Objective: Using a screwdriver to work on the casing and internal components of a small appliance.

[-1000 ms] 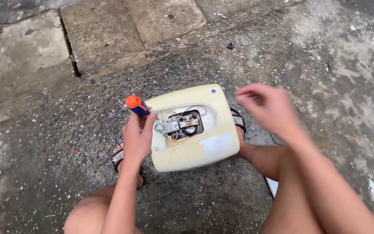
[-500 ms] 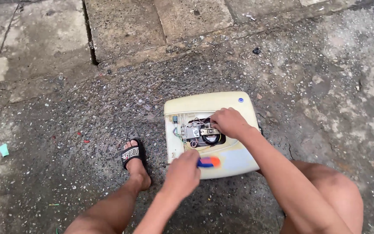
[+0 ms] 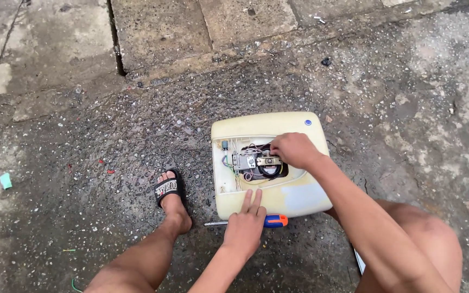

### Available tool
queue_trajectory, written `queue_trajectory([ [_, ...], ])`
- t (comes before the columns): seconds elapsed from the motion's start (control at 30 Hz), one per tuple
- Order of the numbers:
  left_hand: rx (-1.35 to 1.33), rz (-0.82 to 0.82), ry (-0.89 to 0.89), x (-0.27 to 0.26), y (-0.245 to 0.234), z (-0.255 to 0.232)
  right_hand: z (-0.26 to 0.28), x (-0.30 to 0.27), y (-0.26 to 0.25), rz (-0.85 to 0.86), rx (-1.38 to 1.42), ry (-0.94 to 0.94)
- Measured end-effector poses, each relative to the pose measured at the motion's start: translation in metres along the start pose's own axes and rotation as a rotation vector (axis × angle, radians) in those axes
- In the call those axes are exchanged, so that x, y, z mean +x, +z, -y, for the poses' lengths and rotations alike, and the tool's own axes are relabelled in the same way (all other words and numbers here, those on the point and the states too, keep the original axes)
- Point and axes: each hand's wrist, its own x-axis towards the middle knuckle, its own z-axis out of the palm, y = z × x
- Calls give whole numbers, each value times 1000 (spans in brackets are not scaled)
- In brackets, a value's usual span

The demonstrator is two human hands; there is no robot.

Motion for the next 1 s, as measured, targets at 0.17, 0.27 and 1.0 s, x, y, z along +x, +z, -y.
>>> queue_trajectory([
  [0.17, -54, 96, -17, 4, -5, 2, 0, 3, -9, 3, -102, -74],
  [0.27, -75, 118, -20, 3, -11, 2, 1, -11, -4, -82, 52, -29],
  [1.0, -57, 90, -23, 3, -9, -3, 2, -7, -28, 91, -245, 11],
])
